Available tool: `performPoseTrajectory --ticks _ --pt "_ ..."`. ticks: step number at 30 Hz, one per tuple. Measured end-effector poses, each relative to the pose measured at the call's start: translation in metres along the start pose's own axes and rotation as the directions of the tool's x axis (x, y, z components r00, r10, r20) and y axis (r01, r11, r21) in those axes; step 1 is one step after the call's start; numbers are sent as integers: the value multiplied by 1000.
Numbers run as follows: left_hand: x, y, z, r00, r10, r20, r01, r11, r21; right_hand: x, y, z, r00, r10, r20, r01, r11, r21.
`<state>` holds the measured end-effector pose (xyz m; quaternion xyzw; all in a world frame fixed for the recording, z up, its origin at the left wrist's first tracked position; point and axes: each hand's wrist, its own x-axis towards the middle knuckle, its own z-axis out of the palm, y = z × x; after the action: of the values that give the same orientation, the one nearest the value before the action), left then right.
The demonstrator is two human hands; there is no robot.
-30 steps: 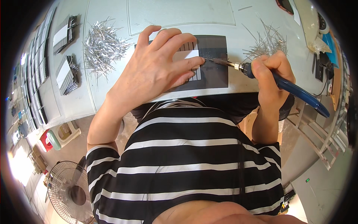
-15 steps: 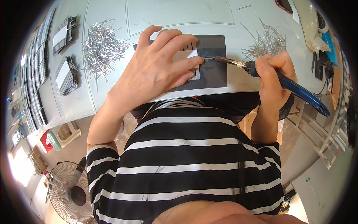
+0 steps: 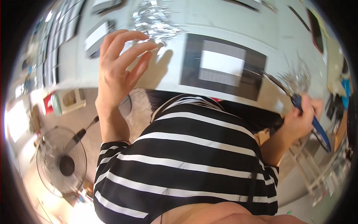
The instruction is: Soldering thin wires onto metal contact strips using a soldering iron and a jig.
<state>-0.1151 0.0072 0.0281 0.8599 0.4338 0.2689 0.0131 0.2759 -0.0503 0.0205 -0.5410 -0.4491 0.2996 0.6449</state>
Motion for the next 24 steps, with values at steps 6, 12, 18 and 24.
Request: performPoseTrajectory --ticks 6,12,18,24 --pt "-36 -2 -6 997 -33 63 30 999 40 0 17 15 905 -388 176 420 881 -216" --pt "-24 -8 9 998 56 41 -60 992 110 -8 -7 49 976 -71 204 51 994 101" --pt "-28 9 14 987 111 112 -114 993 19 -13 -12 52 987 -34 157 20 996 93" --pt "-29 -1 16 994 0 107 -13 992 122 -15 -14 60 980 -6 198 -12 996 90"
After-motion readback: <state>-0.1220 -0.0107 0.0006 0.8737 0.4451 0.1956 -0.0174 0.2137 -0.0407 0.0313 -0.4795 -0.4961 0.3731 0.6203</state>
